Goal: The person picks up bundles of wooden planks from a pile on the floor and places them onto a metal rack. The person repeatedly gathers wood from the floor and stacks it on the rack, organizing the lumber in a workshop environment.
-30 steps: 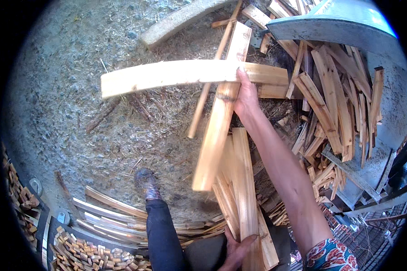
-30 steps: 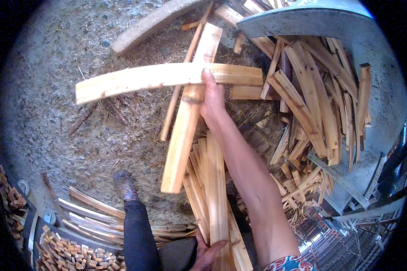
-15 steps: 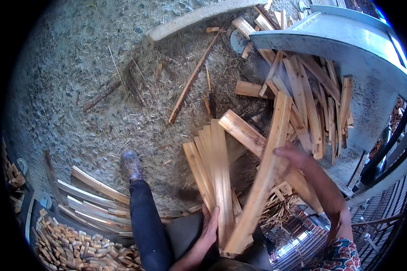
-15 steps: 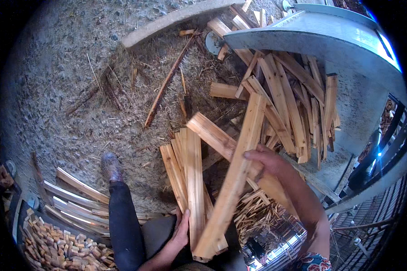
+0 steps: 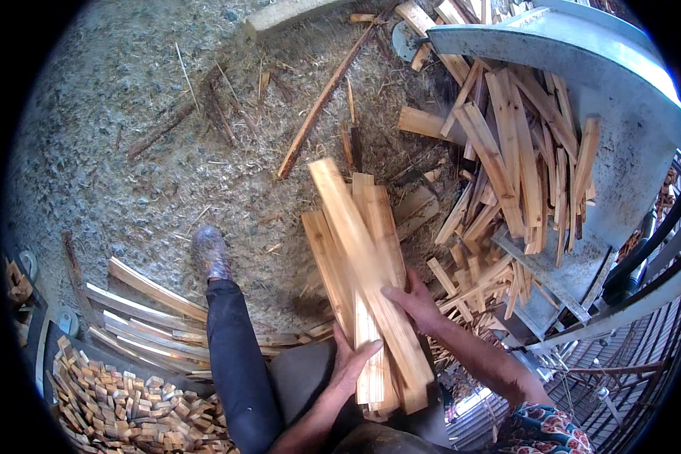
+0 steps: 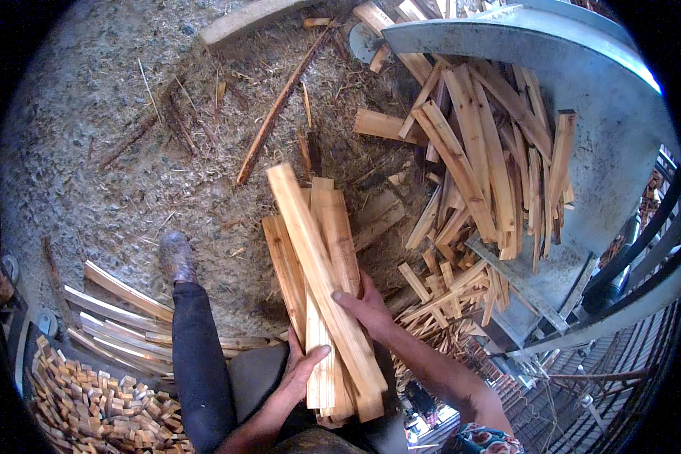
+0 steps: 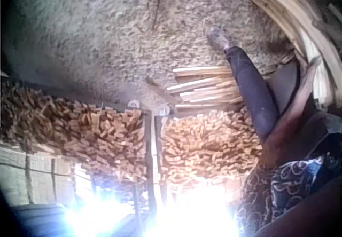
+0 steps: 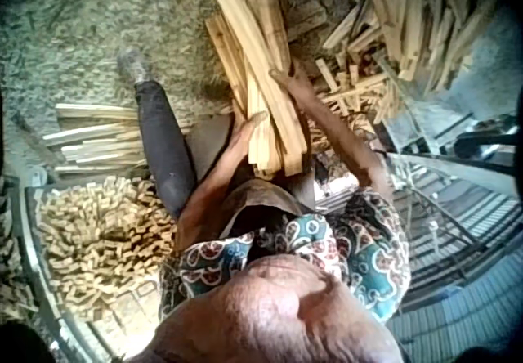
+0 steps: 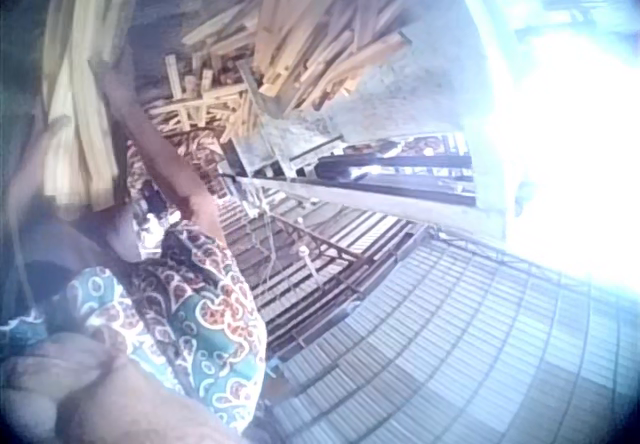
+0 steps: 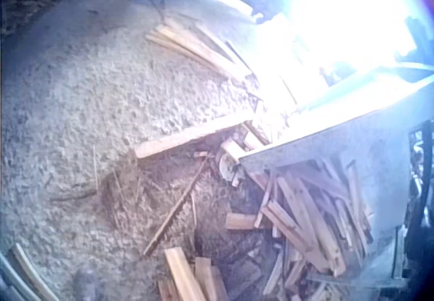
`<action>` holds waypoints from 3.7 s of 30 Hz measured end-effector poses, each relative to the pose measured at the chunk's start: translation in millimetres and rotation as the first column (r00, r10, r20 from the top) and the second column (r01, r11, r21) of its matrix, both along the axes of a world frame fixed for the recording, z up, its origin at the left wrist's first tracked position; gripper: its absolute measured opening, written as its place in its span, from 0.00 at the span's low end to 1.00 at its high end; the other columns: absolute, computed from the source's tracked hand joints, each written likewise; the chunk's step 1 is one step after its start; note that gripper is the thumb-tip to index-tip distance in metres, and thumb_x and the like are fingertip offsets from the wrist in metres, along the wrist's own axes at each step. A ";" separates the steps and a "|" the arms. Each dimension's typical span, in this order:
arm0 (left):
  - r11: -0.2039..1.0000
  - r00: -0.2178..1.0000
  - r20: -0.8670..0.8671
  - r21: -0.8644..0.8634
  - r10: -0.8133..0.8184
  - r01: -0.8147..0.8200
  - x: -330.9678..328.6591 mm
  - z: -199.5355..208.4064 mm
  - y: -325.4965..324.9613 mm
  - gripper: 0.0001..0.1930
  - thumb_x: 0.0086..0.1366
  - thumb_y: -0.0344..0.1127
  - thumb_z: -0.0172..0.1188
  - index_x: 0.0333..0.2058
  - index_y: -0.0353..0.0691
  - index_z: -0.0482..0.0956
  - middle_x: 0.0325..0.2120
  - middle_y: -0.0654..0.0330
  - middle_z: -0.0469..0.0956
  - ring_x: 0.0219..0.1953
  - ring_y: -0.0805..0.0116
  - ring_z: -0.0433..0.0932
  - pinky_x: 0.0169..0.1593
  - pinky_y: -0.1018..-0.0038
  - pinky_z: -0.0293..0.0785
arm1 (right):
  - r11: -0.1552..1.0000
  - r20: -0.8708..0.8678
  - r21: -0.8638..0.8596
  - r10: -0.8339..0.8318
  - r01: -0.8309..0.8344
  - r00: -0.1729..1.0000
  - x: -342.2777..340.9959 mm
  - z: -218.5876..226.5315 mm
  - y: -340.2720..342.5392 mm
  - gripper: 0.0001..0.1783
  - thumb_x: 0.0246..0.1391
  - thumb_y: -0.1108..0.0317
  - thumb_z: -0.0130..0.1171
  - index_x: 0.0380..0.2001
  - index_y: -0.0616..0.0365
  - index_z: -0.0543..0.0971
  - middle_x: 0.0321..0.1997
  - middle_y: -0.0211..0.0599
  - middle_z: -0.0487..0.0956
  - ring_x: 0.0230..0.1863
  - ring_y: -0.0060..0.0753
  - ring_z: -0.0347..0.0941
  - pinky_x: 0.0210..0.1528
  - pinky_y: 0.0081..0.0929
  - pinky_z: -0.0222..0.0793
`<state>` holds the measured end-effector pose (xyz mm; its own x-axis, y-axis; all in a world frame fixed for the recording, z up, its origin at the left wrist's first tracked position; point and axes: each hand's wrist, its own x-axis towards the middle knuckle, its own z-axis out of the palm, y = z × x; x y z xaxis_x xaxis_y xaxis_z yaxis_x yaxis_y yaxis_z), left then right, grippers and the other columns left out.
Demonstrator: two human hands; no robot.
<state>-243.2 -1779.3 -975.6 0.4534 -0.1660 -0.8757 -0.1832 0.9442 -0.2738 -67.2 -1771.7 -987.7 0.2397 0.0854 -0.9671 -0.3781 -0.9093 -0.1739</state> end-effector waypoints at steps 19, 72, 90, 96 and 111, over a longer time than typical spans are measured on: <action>0.986 0.998 0.063 0.167 0.014 -0.024 40.2 59.7 58.3 0.51 0.48 0.36 0.63 0.60 0.37 0.33 0.57 0.44 0.49 0.60 0.54 0.51 0.61 0.63 0.49 | 0.927 -0.344 -0.290 -0.332 0.237 0.878 45.3 96.9 1.3 0.36 0.51 0.48 0.48 0.60 0.50 0.53 0.55 0.43 0.65 0.53 0.37 0.64 0.55 0.32 0.60; 0.245 0.361 -0.506 0.785 0.783 0.568 -375.6 199.6 341.3 0.22 0.54 0.26 0.53 0.50 0.35 0.66 0.54 0.53 0.58 0.56 0.63 0.59 0.54 0.69 0.61 | 0.062 0.341 0.358 0.920 -0.932 0.192 -241.3 134.0 247.2 0.23 0.46 0.54 0.50 0.44 0.56 0.73 0.38 0.46 0.76 0.43 0.47 0.72 0.45 0.37 0.67; 0.188 0.851 -0.505 0.830 -0.147 0.525 64.6 115.7 128.4 0.17 0.55 0.22 0.50 0.46 0.33 0.69 0.38 0.58 0.74 0.40 0.71 0.72 0.47 0.77 0.67 | 0.734 0.098 0.423 0.546 -0.532 0.832 36.6 101.4 -82.4 0.19 0.47 0.58 0.52 0.40 0.58 0.73 0.35 0.43 0.77 0.39 0.41 0.73 0.43 0.32 0.67; 0.225 0.804 -0.354 0.836 -0.477 0.501 187.4 126.8 -23.1 0.15 0.54 0.25 0.53 0.43 0.33 0.70 0.34 0.61 0.73 0.38 0.74 0.71 0.44 0.78 0.67 | 0.789 0.550 -0.036 0.528 -0.613 0.648 239.4 122.0 -153.2 0.24 0.48 0.58 0.50 0.48 0.56 0.68 0.44 0.47 0.73 0.47 0.45 0.69 0.49 0.34 0.64; 0.370 0.748 -0.433 0.674 -0.503 0.639 125.7 21.9 -102.7 0.17 0.55 0.28 0.54 0.44 0.29 0.68 0.33 0.58 0.74 0.37 0.71 0.72 0.42 0.75 0.68 | 0.690 0.726 -0.414 0.644 -0.594 0.241 507.9 118.7 -149.0 0.32 0.44 0.53 0.58 0.51 0.59 0.66 0.50 0.50 0.69 0.50 0.46 0.67 0.52 0.32 0.62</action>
